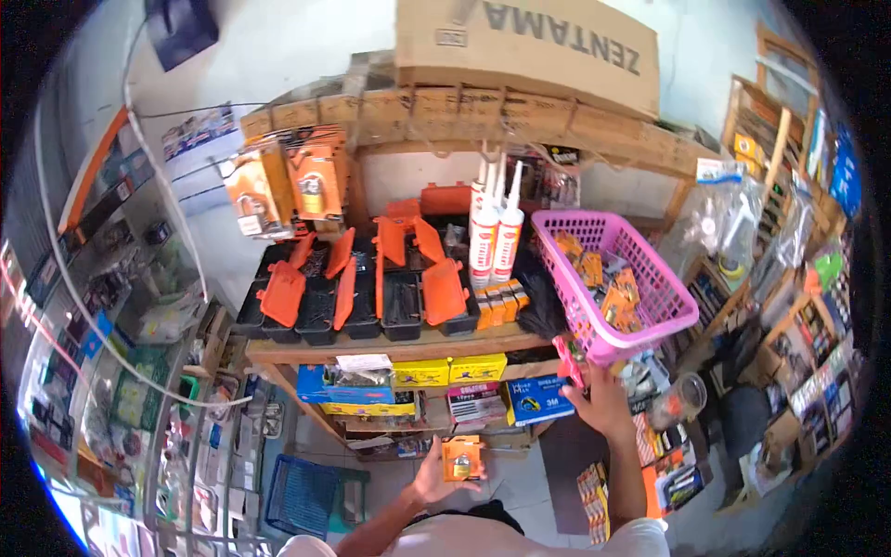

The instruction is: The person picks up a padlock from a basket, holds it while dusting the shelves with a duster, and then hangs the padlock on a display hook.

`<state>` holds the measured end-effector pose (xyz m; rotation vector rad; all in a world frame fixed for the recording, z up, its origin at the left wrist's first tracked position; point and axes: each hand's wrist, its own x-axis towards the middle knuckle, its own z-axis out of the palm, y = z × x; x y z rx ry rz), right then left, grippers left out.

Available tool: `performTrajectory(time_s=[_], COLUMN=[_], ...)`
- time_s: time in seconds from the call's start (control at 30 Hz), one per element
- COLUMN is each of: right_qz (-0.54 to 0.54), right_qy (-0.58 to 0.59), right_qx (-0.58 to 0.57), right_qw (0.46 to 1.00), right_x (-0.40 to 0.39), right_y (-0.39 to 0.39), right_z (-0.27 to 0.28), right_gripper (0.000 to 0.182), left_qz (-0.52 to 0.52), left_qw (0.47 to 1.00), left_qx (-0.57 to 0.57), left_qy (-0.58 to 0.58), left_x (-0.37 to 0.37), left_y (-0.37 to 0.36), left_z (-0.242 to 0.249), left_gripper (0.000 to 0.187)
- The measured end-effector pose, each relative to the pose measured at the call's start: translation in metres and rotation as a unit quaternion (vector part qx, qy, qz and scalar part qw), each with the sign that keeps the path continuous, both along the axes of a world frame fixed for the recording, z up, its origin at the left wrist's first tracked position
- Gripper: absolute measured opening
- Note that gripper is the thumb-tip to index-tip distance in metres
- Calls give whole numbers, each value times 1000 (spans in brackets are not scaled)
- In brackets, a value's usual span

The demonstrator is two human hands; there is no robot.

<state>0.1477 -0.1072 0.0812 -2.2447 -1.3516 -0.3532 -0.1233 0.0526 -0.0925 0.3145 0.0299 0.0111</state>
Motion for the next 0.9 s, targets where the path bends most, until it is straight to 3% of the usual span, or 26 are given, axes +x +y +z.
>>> performTrajectory(time_s=[0.07, 0.13, 0.17, 0.2, 0.23, 0.27, 0.3, 0.37, 0.43, 0.5, 0.57, 0.63, 0.67, 0.7, 0.77, 0.83, 0.9], right_qz=[-21, 21, 24, 85, 144, 87, 85, 8, 26, 29, 63, 84, 70, 51, 123, 117, 198], right_qy=[4, 133, 131, 211, 290, 478, 477, 592, 614, 657, 663, 675, 647, 658, 701, 712, 744], right_qx=[22, 30, 28, 41, 54, 50, 48, 102, 113, 205, 264, 308, 314, 295, 310, 328, 279], right_qw=[1000, 990, 991, 973, 945, 872, 873, 799, 780, 725, 698, 665, 691, 691, 631, 610, 574], right_x=[20, 40, 62, 86, 77, 64, 49, 34, 22, 7, -19, -55, -86, -93, -143, -188, -218], right_y=[3, 12, 22, 33, 41, 43, 45, 51, 48, 45, 37, 26, 28, 22, 13, 12, 4], right_z=[-34, -59, -81, -105, -88, -73, -56, -36, -34, -37, -54, -87, -87, -128, -160, -165, -172], right_gripper=[51, 27, 27, 25, 22, 28, 28, 37, 40, 37, 30, 36, 38, 38, 42, 44, 42], left_qz=[21, 33, 36, 23, 8, -3, -4, -19, -12, -12, -13, 24, 38, 42, 107, 141, 194], left_qw=[1000, 999, 999, 999, 999, 998, 998, 999, 999, 998, 996, 995, 995, 995, 990, 982, 975], left_qx=[-14, -19, -21, -21, -20, -26, -29, 5, 11, -18, -35, -71, -76, -75, -92, -114, -102], left_qy=[-4, -4, -7, -24, -41, -56, -57, -30, -38, -65, -77, -73, -53, -54, -24, -45, -30], left_x=[-5, -7, -8, -8, -7, -5, -3, 2, 4, 3, -4, -11, -16, -19, -31, -42, -58], left_y=[6, 12, 13, 14, 14, 12, 10, 7, 0, -5, -8, -8, -6, -1, 6, 16, 27], left_z=[-2, -1, 2, 7, 12, 17, 18, 21, 26, 30, 32, 27, 23, 16, -3, -10, -8], left_gripper=[95, 95, 95, 93, 92, 90, 90, 90, 90, 92, 94, 95, 94, 94, 92, 86, 86])
